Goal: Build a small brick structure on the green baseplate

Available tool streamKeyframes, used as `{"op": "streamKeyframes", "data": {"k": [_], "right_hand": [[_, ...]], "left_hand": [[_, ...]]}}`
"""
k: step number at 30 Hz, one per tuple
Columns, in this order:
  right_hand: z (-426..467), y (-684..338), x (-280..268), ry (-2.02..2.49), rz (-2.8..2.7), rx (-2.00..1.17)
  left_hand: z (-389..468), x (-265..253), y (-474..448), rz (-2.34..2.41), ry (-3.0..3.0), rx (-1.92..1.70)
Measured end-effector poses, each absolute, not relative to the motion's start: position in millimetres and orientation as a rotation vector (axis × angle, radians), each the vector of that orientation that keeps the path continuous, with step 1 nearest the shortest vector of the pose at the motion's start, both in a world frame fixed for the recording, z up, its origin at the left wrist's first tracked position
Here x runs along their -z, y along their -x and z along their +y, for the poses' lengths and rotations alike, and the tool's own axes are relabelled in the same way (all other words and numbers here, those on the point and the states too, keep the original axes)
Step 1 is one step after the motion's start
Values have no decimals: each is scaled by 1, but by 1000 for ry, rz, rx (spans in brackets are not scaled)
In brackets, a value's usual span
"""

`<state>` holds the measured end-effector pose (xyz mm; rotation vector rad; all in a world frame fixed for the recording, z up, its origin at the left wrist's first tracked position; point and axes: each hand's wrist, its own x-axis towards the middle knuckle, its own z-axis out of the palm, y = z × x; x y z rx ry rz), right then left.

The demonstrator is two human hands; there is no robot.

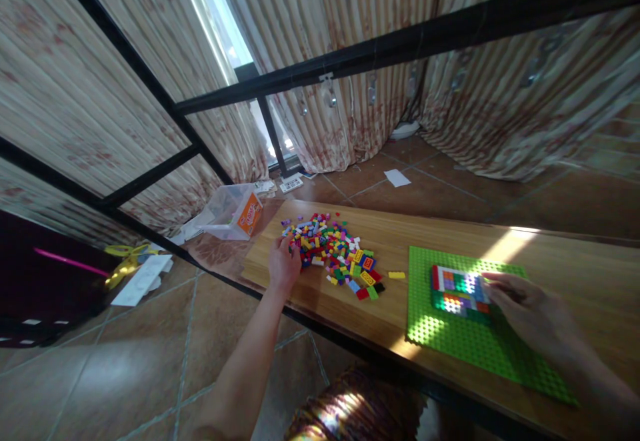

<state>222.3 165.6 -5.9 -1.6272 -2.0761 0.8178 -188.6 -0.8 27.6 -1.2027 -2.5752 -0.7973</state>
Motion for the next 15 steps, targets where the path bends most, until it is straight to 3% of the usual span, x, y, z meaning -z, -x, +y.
{"op": "streamKeyframes", "data": {"k": [10,15], "right_hand": [[165,-220,6,1611,-2089,-809],[164,-217,2,1615,-2077,-822]], "left_hand": [[68,-37,185,-2622,1337,316],[77,-36,183,-2647,1332,262]]}}
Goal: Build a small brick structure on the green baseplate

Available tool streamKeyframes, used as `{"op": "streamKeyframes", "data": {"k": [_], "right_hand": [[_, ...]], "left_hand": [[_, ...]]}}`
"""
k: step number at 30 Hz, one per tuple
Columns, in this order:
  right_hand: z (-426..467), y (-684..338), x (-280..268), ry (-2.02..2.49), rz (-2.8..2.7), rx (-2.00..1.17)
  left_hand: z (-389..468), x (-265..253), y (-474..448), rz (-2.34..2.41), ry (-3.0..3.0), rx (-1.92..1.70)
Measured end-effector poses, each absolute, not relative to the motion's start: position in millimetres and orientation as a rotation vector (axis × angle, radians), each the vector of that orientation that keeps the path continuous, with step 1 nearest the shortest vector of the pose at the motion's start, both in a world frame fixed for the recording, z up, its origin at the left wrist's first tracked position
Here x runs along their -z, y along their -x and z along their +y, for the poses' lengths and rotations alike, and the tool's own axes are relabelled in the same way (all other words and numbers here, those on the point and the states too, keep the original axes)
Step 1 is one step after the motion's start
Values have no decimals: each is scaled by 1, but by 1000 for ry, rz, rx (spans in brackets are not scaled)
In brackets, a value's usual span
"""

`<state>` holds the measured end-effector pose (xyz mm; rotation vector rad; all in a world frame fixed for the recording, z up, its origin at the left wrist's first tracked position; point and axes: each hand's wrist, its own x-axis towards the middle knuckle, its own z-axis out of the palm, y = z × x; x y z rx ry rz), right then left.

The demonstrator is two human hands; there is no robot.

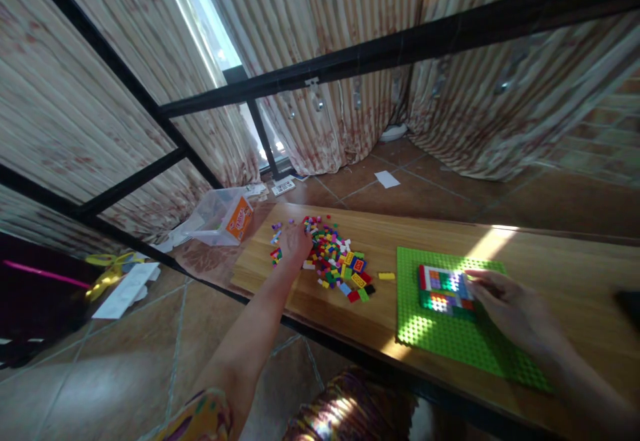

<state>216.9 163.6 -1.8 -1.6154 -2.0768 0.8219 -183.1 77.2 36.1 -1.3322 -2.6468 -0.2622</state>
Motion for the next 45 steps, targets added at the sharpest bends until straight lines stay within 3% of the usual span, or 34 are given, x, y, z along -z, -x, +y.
{"op": "streamKeyframes", "data": {"k": [8,16,24,34,45], "right_hand": [[158,-209,-9,1524,-2033,-848],[153,-203,-19,1463,-1831,-873],[141,-205,-28,1125,-1906,-968],[149,-216,-29,1172,-2076,-859],[148,-217,-17,1100,-2147,-847]], "left_hand": [[68,-51,184,-2633,1370,334],[41,-56,74,-2287,2011,945],[71,-37,-18,-2116,2424,848],[82,-30,-32,-2105,2431,740],[81,-13,-43,-2206,2202,971]]}}
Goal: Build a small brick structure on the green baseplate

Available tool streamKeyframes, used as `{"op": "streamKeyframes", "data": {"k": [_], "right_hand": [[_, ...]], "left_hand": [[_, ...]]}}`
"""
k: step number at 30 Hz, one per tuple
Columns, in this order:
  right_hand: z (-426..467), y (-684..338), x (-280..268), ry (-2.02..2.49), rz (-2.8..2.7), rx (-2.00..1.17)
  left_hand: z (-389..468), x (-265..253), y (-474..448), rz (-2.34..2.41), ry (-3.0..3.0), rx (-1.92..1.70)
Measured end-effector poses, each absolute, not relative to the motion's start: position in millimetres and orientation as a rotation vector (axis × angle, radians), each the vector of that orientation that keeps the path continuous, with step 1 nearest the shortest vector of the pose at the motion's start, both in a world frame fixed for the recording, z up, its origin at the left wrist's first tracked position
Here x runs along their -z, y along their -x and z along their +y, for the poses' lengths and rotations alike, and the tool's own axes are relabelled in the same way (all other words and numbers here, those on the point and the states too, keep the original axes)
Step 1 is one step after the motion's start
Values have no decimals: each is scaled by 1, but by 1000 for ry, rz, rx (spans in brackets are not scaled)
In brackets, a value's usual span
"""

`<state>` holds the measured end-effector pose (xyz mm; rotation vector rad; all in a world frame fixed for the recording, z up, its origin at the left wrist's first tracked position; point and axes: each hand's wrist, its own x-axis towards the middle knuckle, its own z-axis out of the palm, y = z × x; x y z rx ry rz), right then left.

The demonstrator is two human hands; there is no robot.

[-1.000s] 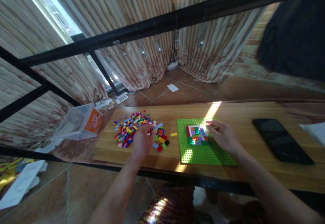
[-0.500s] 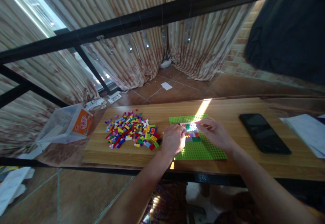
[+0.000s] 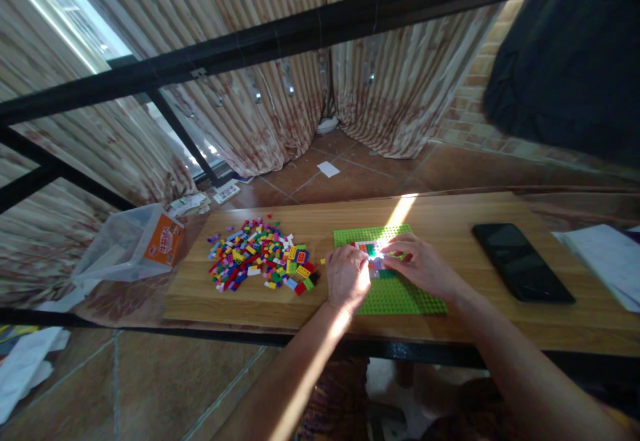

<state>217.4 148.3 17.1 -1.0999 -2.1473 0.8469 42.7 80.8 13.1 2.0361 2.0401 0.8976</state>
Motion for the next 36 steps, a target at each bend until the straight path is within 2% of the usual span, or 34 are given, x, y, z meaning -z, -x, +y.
{"op": "streamKeyframes", "data": {"k": [14,23,36], "right_hand": [[146,-215,-10,1126,-2182,-745],[138,-202,-4,1028,-2186,-483],[137,-199,-6,1010,-2291,-367]], "left_hand": [[81,-14,-41,1987,-1945,-960],[79,-18,-36,1902,-1902,-945],[78,-12,-30,1848,-1807,-1027]]}}
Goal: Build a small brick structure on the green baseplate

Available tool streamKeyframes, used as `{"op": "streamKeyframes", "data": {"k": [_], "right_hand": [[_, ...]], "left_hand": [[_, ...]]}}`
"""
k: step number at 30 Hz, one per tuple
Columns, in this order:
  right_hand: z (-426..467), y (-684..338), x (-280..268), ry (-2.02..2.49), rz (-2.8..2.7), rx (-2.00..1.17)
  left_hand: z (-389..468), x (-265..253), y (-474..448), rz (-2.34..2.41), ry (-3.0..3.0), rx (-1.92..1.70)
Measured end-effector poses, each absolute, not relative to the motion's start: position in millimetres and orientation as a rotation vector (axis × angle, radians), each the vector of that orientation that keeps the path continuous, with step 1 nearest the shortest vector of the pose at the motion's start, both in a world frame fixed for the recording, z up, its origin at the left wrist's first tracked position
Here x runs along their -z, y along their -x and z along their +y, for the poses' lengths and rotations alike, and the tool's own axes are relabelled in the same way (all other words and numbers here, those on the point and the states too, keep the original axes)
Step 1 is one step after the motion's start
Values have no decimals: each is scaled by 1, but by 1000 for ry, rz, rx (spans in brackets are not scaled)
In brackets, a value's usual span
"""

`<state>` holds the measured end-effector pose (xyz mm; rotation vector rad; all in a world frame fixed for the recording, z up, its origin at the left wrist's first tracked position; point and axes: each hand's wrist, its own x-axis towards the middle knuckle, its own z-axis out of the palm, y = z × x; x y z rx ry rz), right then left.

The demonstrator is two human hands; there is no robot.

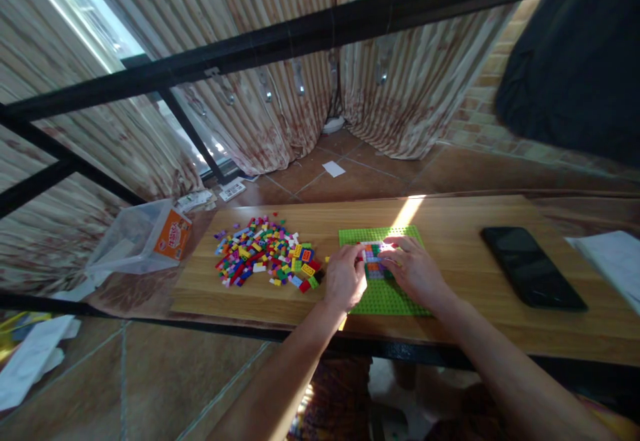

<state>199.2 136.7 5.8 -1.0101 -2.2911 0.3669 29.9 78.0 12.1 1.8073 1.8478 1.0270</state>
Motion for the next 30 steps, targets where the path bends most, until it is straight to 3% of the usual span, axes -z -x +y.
{"op": "streamKeyframes", "data": {"k": [7,17,30], "right_hand": [[135,-199,-4,1045,-2167,-463],[141,-202,-9,1248,-1899,-859],[144,-199,-1,1266,-1825,-896]], "left_hand": [[78,-19,-35,1885,-1809,-1032],[85,-23,-39,1967,-1788,-982],[95,-27,-39,1979,-1621,-918]]}}
